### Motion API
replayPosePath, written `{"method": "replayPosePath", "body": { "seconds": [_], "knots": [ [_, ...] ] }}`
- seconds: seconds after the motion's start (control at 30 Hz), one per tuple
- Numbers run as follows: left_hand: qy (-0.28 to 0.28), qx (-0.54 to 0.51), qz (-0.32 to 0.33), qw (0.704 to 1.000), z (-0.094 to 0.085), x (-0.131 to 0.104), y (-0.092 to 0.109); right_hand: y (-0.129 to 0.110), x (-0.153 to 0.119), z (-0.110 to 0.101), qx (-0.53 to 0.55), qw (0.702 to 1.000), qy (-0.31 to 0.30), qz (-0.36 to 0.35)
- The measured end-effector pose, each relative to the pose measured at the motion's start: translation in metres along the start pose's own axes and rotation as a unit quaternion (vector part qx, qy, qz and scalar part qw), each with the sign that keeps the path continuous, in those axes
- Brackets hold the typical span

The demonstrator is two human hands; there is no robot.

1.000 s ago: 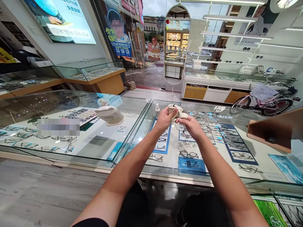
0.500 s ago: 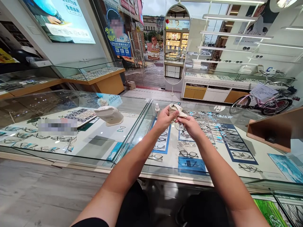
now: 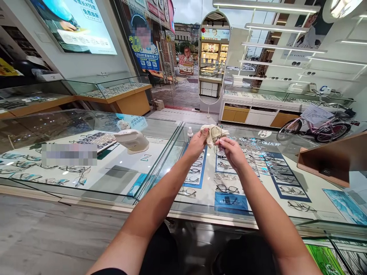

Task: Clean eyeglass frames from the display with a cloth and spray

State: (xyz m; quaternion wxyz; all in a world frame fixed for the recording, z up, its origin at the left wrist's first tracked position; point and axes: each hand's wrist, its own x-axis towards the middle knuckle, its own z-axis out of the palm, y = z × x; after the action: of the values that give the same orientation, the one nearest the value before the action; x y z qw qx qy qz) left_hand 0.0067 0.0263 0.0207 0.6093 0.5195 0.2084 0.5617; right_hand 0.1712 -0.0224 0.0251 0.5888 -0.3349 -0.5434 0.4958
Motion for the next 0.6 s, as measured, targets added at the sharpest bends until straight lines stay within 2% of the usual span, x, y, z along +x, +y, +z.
{"method": "replayPosePath", "body": {
  "seconds": [0.1, 0.17, 0.23, 0.3, 0.37, 0.43, 0.5, 0.6],
  "knots": [
    [0.024, 0.074, 0.051, 0.996, -0.003, -0.002, 0.003, -0.006, 0.001, -0.003, 0.012, 1.000, 0.016, 0.002],
    [0.032, 0.181, 0.118, 0.976, -0.004, -0.005, 0.006, -0.009, 0.002, -0.006, 0.030, 0.999, 0.034, 0.012],
    [0.025, 0.312, 0.199, 0.929, -0.005, -0.008, 0.010, -0.011, 0.004, -0.008, 0.048, 0.997, 0.048, 0.027],
    [-0.006, 0.428, 0.271, 0.862, -0.004, -0.011, 0.013, -0.013, 0.005, -0.010, 0.058, 0.996, 0.046, 0.045],
    [-0.059, 0.515, 0.313, 0.796, -0.004, -0.013, 0.015, -0.015, 0.005, -0.011, 0.060, 0.996, 0.029, 0.055],
    [-0.106, 0.573, 0.326, 0.744, -0.003, -0.014, 0.017, -0.016, 0.005, -0.011, 0.063, 0.997, 0.002, 0.054],
    [-0.119, 0.609, 0.331, 0.711, -0.003, -0.014, 0.018, -0.015, 0.004, -0.011, 0.065, 0.996, -0.018, 0.053],
    [-0.106, 0.628, 0.349, 0.687, -0.004, -0.014, 0.021, -0.013, 0.004, -0.010, 0.072, 0.995, -0.019, 0.063]
  ]
}}
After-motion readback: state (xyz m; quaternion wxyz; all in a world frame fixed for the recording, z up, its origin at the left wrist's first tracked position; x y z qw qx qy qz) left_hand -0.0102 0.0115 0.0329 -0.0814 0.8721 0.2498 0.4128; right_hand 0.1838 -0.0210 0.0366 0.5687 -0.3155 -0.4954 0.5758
